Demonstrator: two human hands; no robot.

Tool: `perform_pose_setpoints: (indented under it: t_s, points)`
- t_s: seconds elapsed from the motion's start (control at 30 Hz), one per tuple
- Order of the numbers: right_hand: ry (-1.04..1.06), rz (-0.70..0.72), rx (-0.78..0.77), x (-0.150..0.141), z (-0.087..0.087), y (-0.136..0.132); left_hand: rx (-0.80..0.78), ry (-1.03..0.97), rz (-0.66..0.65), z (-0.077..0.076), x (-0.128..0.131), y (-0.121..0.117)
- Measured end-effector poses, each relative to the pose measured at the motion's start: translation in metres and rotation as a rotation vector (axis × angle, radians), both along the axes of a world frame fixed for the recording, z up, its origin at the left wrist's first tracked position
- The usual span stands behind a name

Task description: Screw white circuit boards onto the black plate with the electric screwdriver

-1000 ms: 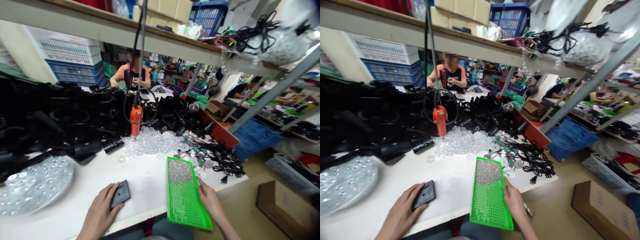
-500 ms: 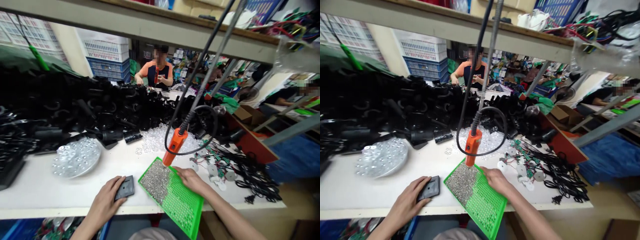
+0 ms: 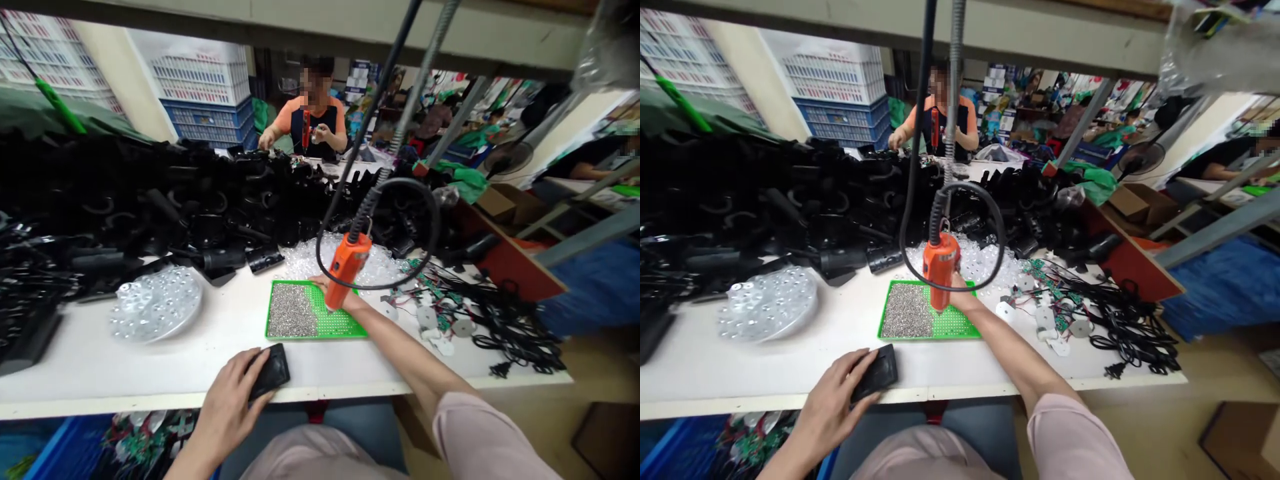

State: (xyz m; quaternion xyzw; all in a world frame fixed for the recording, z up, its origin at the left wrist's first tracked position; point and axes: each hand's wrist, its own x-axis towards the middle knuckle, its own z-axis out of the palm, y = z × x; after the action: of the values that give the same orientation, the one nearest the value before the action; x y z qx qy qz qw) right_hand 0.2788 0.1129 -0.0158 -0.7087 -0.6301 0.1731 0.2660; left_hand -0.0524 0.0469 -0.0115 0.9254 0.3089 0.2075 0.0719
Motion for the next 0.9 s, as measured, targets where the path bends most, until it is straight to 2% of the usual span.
perform_pose_setpoints:
  t_s: [0.1,0.2,0.27,0.37,0.43,0.5,0.6,0.67,0.8,0.9]
  points:
    - [-0.005,0.029,-0.011,0.001,0.001,0.004,-0.083,-0.015,-0.097,-0.002,0.034,-0.013]
    - [-0.005,0.059,-0.002,0.008,0.008,0.005,-0.216,-0.014,-0.192,-0.013,0.071,-0.025]
    - [0.002,0.054,0.028,0.022,0.017,-0.004,-0.294,-0.011,-0.214,-0.022,0.094,-0.028]
    - [0.005,-0.035,0.092,0.05,0.034,-0.043,-0.344,0.007,-0.212,-0.031,0.121,-0.026]
    - [-0.003,-0.097,0.115,0.062,0.041,-0.083,-0.339,0.03,-0.234,-0.031,0.132,-0.024]
    - [-0.018,-0.104,0.122,0.061,0.042,-0.126,-0.294,0.043,-0.267,-0.028,0.136,-0.025]
    - [-0.075,0.016,0.188,0.034,0.029,-0.182,-0.16,0.014,-0.281,-0.019,0.128,-0.026]
    - [-0.143,0.062,0.259,0.01,0.014,-0.204,-0.047,-0.04,-0.199,-0.014,0.116,-0.021]
    - [-0.288,0.031,0.394,-0.031,-0.018,-0.21,0.142,-0.059,0.003,-0.01,0.1,0.011]
    - [-0.316,-0.049,0.44,-0.049,-0.029,-0.202,0.133,-0.054,-0.007,-0.014,0.099,0.035]
